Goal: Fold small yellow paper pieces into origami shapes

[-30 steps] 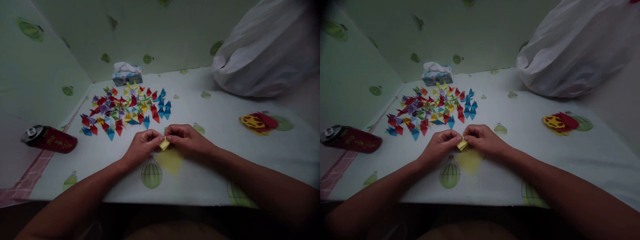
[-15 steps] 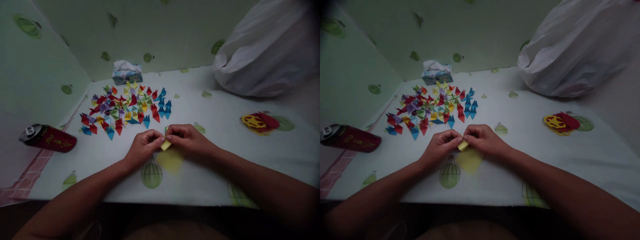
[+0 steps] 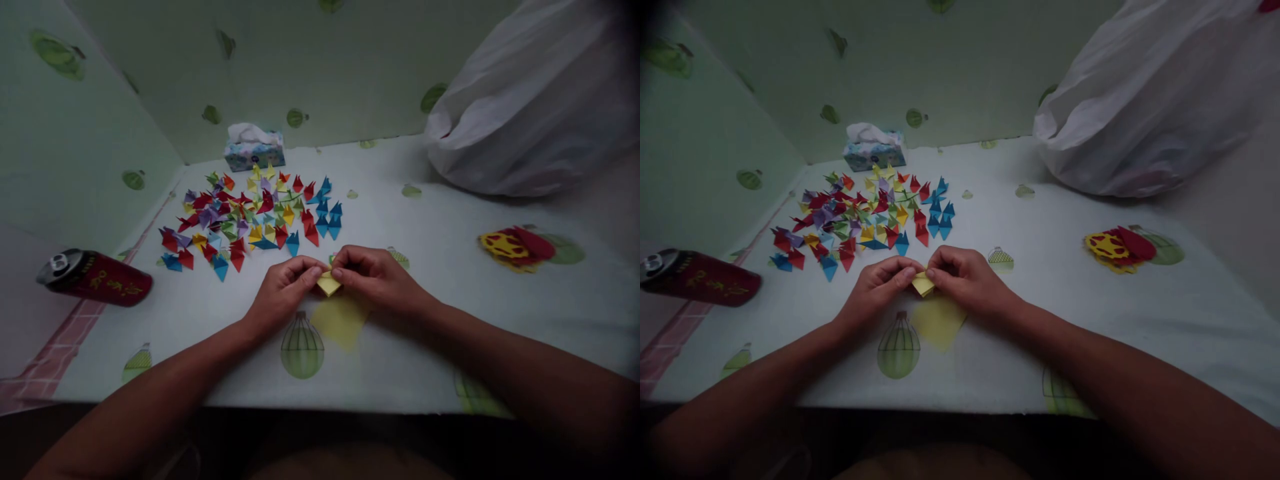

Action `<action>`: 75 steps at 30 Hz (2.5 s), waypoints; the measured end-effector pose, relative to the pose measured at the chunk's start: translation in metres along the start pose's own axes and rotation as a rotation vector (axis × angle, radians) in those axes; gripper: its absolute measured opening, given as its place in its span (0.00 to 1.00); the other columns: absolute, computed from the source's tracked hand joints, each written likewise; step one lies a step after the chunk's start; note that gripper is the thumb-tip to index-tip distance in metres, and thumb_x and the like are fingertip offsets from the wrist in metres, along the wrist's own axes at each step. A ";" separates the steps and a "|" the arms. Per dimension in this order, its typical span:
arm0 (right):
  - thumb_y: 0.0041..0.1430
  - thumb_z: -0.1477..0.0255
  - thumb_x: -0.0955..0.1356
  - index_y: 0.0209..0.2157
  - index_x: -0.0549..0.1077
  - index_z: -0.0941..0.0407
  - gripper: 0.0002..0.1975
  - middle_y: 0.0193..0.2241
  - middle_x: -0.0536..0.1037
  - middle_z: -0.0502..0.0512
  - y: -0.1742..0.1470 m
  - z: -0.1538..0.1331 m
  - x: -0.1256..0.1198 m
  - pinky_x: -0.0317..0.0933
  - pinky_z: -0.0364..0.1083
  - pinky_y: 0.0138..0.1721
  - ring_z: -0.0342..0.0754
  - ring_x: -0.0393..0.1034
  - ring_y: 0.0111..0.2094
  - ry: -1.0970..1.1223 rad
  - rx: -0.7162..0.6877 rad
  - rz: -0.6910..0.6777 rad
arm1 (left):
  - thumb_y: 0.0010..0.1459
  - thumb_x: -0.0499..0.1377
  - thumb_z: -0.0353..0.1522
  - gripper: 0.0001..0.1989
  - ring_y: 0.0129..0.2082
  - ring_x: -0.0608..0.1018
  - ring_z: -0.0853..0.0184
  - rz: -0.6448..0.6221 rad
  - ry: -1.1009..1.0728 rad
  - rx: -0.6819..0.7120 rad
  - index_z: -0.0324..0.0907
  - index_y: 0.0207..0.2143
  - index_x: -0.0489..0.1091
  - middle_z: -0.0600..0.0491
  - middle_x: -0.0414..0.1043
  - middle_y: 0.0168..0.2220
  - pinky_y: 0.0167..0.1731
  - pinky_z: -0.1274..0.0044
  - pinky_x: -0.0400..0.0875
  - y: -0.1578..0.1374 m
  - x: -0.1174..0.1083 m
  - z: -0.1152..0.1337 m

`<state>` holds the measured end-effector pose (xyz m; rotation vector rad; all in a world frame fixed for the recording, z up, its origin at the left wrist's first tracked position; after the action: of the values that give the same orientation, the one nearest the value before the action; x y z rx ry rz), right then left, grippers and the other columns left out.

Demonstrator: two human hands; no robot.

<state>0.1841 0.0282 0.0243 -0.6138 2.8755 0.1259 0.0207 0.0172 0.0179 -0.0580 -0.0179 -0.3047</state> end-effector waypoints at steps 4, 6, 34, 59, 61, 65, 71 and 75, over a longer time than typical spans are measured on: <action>0.57 0.66 0.69 0.28 0.70 0.58 0.10 0.25 0.73 0.50 0.001 0.001 -0.003 0.59 0.42 0.28 0.42 0.65 0.26 0.095 0.010 0.084 | 0.59 0.63 0.33 0.09 0.33 0.79 0.70 -0.046 -0.063 0.105 0.40 0.41 0.74 0.53 0.78 0.35 0.38 0.78 0.75 0.000 0.001 0.003; 0.57 0.66 0.69 0.28 0.70 0.57 0.09 0.25 0.73 0.50 0.001 0.002 -0.004 0.61 0.42 0.28 0.42 0.67 0.26 0.133 0.012 0.105 | 0.57 0.64 0.31 0.08 0.35 0.80 0.69 -0.069 -0.071 0.143 0.40 0.40 0.73 0.52 0.78 0.35 0.39 0.78 0.75 0.000 0.001 0.002; 0.57 0.70 0.68 0.28 0.72 0.59 0.07 0.24 0.71 0.48 0.000 0.000 0.001 0.55 0.42 0.28 0.40 0.62 0.26 0.041 -0.066 0.060 | 0.55 0.66 0.33 0.07 0.28 0.74 0.70 0.009 0.211 0.140 0.40 0.30 0.71 0.54 0.73 0.29 0.31 0.77 0.68 -0.001 0.001 0.000; 0.55 0.71 0.70 0.31 0.70 0.56 0.05 0.28 0.75 0.51 0.000 0.004 0.004 0.63 0.45 0.32 0.44 0.69 0.30 0.126 -0.040 0.024 | 0.45 0.73 0.36 0.16 0.25 0.77 0.71 0.141 -0.084 -0.126 0.38 0.32 0.72 0.56 0.76 0.26 0.30 0.78 0.72 0.001 -0.001 -0.005; 0.55 0.72 0.70 0.31 0.71 0.56 0.04 0.28 0.75 0.51 0.000 0.004 0.004 0.63 0.45 0.32 0.44 0.69 0.30 0.106 -0.057 0.042 | 0.46 0.73 0.36 0.16 0.25 0.77 0.71 0.141 -0.085 -0.126 0.38 0.31 0.72 0.56 0.76 0.26 0.30 0.79 0.72 0.001 0.000 -0.005; 0.56 0.73 0.69 0.31 0.71 0.57 0.03 0.29 0.75 0.52 -0.001 0.006 0.005 0.63 0.45 0.33 0.45 0.69 0.31 0.055 -0.070 0.068 | 0.46 0.73 0.36 0.16 0.25 0.77 0.72 0.144 -0.098 -0.116 0.38 0.31 0.70 0.57 0.75 0.25 0.30 0.80 0.71 -0.001 0.000 -0.006; 0.56 0.72 0.70 0.31 0.70 0.56 0.04 0.29 0.73 0.51 -0.004 0.007 0.008 0.63 0.45 0.32 0.44 0.68 0.31 0.053 -0.091 0.121 | 0.47 0.72 0.35 0.15 0.27 0.78 0.72 0.157 -0.104 -0.091 0.39 0.30 0.70 0.56 0.75 0.26 0.31 0.80 0.72 -0.002 0.001 -0.008; 0.55 0.70 0.71 0.31 0.68 0.55 0.07 0.27 0.71 0.49 -0.004 0.009 0.010 0.62 0.44 0.30 0.44 0.66 0.29 0.139 -0.048 0.112 | 0.48 0.72 0.36 0.16 0.28 0.79 0.71 0.163 -0.129 -0.098 0.39 0.30 0.69 0.56 0.76 0.27 0.32 0.80 0.73 -0.003 0.002 -0.010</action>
<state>0.1784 0.0218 0.0136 -0.4883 3.0495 0.1758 0.0214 0.0130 0.0081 -0.1758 -0.1260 -0.1379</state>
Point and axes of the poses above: each hand's wrist, its own y-axis towards the middle knuckle, its own x-axis out of the palm, z = x × y, the point moved 4 cm from there along y, towards the middle knuckle
